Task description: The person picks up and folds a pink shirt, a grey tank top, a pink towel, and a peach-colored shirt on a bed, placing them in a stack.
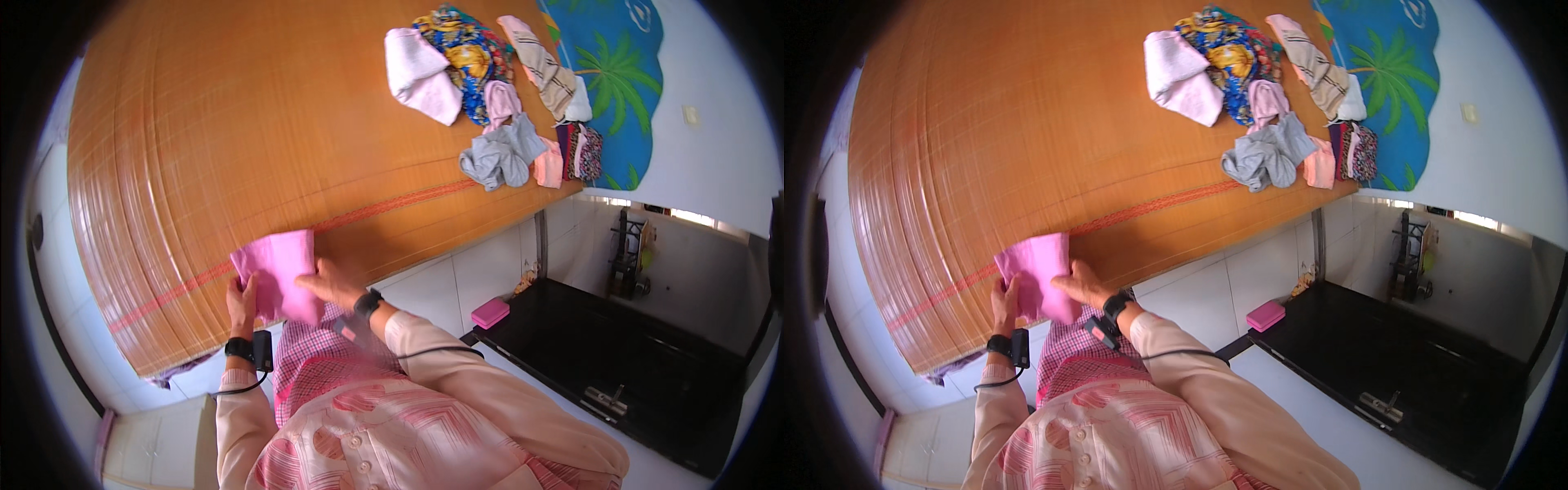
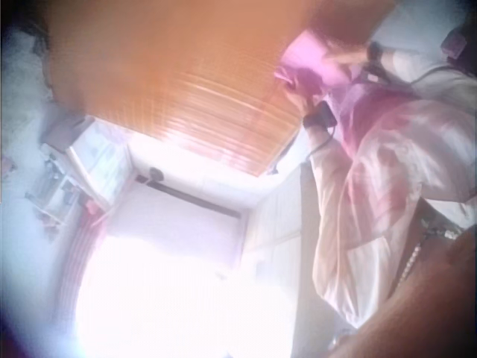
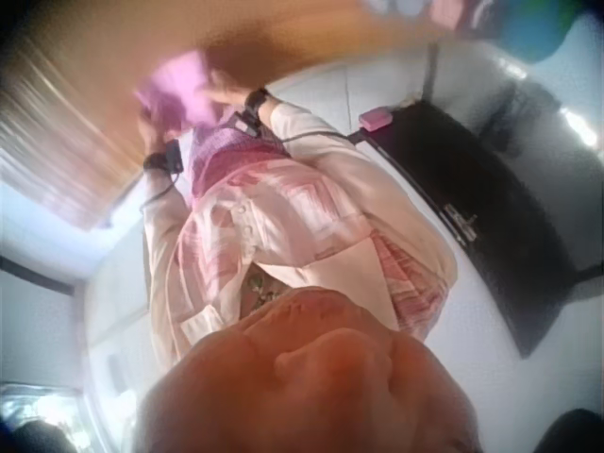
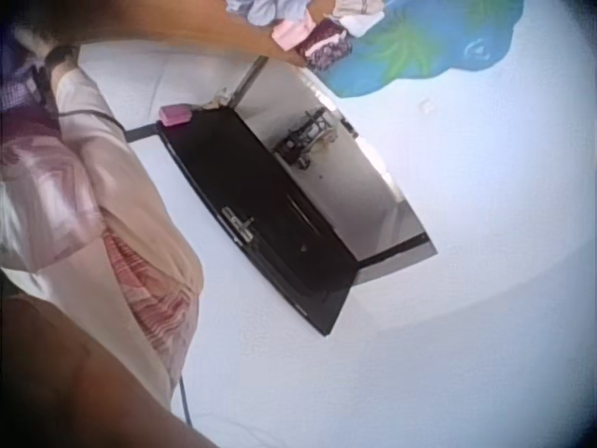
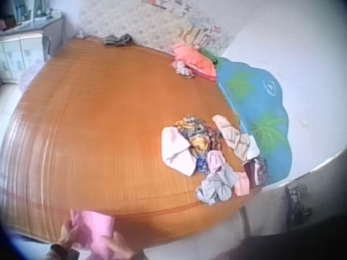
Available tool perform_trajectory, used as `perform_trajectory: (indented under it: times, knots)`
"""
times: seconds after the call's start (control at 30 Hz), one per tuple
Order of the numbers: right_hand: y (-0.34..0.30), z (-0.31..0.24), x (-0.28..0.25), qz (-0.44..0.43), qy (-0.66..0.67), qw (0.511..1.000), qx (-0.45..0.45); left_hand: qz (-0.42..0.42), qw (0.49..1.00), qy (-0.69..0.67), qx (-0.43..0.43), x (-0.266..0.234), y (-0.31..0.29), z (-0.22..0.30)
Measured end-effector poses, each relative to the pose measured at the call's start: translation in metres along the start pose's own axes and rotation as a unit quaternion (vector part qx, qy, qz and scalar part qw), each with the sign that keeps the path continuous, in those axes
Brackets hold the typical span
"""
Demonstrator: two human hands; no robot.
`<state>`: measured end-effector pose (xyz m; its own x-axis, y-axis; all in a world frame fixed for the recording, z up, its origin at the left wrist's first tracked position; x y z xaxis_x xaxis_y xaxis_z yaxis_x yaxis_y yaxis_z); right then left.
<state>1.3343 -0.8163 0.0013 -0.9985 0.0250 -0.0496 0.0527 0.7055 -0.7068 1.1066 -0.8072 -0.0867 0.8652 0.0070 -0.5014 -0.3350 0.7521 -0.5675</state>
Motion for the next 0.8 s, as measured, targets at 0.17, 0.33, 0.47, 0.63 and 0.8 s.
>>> perform_trajectory:
  times: [0.17,0.33,0.47,0.63,0.8]
  knots:
    - [-0.041,0.008,-0.029,-0.046,0.13,0.99,-0.011,-0.16,0.982,-0.097,-0.02,0.054,-0.046,0.013]
    - [-0.084,-0.001,-0.105,-0.023,0.233,0.972,-0.017,-0.332,0.9,-0.229,-0.165,0.125,-0.105,0.029]
    - [-0.118,0.019,-0.204,0.015,0.348,0.937,-0.02,-0.387,0.889,-0.179,-0.17,0.19,-0.176,0.087]
    - [-0.176,0.033,-0.332,0.007,0.408,0.913,-0.013,-0.441,0.859,-0.15,-0.212,0.289,-0.272,0.133]
    - [-0.225,0.046,-0.44,0.05,0.44,0.896,-0.023,-0.464,0.861,-0.122,-0.171,0.395,-0.342,0.153]
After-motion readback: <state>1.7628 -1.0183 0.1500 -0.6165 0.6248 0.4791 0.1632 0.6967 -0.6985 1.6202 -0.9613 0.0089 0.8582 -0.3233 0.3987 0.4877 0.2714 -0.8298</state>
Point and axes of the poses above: each hand's wrist, its own y-axis towards the middle knuckle, its own x-axis out of the palm, z = x × y, the point moved 6 cm from there along y, towards the middle knuckle, and after that the axes turned 14 degrees about z, right-handed, at the moved point
